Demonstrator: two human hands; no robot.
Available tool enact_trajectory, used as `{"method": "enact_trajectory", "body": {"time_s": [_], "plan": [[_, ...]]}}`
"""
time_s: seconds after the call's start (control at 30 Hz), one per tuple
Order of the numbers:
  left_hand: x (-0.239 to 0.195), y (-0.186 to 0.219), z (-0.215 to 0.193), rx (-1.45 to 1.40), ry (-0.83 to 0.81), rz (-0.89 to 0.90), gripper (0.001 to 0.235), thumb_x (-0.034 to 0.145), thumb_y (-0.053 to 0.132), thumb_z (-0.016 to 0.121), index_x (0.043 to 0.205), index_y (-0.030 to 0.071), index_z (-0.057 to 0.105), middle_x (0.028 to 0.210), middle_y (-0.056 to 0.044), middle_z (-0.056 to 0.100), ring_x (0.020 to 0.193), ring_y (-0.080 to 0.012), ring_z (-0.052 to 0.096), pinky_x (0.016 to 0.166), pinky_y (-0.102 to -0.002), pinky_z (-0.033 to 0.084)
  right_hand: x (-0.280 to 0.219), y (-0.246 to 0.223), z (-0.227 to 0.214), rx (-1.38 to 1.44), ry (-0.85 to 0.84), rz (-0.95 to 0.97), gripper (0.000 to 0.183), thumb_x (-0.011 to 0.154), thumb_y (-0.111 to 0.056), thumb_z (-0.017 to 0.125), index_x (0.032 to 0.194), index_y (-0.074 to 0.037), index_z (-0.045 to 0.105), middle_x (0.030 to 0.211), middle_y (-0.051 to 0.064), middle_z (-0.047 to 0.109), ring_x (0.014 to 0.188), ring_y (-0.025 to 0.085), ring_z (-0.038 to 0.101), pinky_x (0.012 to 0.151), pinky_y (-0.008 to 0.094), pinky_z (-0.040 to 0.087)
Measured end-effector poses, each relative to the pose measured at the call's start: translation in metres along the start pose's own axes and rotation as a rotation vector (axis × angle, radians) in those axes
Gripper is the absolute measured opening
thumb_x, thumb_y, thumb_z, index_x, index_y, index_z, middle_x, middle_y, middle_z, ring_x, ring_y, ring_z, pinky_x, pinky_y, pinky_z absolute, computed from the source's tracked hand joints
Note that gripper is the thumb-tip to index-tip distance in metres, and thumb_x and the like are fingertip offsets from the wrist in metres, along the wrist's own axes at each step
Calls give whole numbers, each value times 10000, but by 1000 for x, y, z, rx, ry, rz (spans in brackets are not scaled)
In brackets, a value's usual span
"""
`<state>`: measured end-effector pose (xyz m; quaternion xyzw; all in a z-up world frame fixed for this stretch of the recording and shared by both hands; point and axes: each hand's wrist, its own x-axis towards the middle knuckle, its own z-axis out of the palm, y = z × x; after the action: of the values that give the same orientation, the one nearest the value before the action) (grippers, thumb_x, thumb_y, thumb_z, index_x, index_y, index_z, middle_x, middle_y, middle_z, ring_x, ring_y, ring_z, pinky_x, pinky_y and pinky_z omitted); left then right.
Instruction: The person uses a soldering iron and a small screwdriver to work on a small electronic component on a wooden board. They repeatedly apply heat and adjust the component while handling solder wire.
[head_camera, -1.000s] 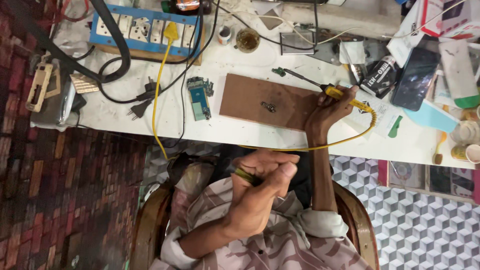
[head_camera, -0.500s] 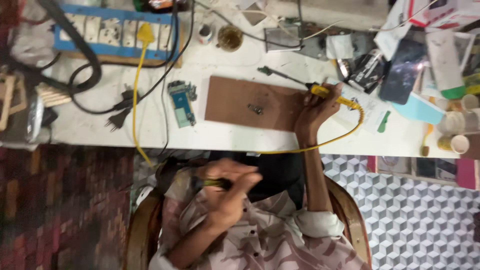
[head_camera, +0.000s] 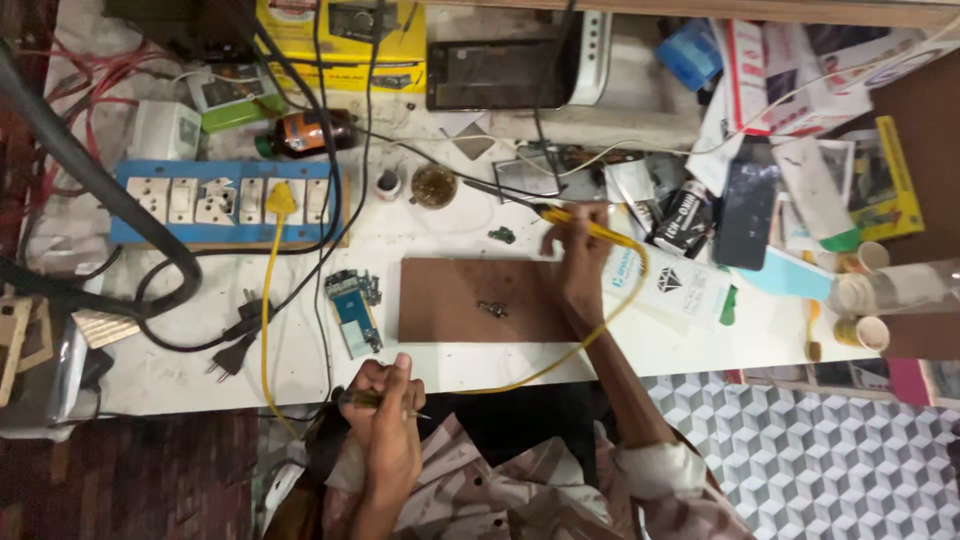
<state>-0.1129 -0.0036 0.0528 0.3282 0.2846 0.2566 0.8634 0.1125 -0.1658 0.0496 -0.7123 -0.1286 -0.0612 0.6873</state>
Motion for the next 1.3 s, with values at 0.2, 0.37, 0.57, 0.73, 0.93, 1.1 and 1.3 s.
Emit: {"method": "enact_trajectory", "body": {"time_s": [0.2,0.37,0.57,0.73,0.93,1.1,1.3], "plan": [[-5,-6,12,54,-14,-211,176,1019,186,588,945,35,639,799,37,574,515,-55,311,515,-267,286,14,22,18,180,-14,-46,222,1144,-281,481,1082,-70,453,707,31,560,605,108,526,574,260,429],[1,2,28,168,-74,-289,95,976,190,615,966,103,652,591,53,369,504,-60,324,508,-262,285,18,46,24,106,-29,-98,177,1072,-214,571,1084,-51,504,768,37,603,612,79,559,535,247,456],[6,-10,36,186,-201,-62,358,966,154,711,755,144,423,666,78,391,570,-53,358,542,-266,326,0,52,21,-56,-59,-119,158,1065,-166,631,1020,-24,577,734,39,617,623,76,568,564,243,464],[3,-24,37,416,-179,148,382,935,138,788,717,81,480,674,42,460,603,-53,392,562,-272,331,1,41,20,14,-69,-115,144,1060,-152,614,1073,-14,576,836,53,655,663,74,596,590,240,496],[16,-24,26,269,-27,111,222,956,172,722,833,45,589,672,61,451,563,-48,360,539,-267,305,3,33,22,2,-89,-145,167,1052,-147,625,1103,3,573,891,71,701,693,86,637,619,242,523],[9,-26,22,276,-89,158,201,998,172,674,1016,-28,685,701,69,457,592,-36,359,559,-251,291,5,23,23,-75,-101,-123,160,1055,-140,626,1116,6,607,902,79,726,688,97,656,630,246,542],[4,-31,25,361,-49,130,242,989,144,665,1111,-63,697,641,57,476,555,-42,377,523,-252,301,4,19,20,-70,-114,-88,185,1056,-144,618,1158,8,593,916,87,728,716,104,680,638,242,558]]}}
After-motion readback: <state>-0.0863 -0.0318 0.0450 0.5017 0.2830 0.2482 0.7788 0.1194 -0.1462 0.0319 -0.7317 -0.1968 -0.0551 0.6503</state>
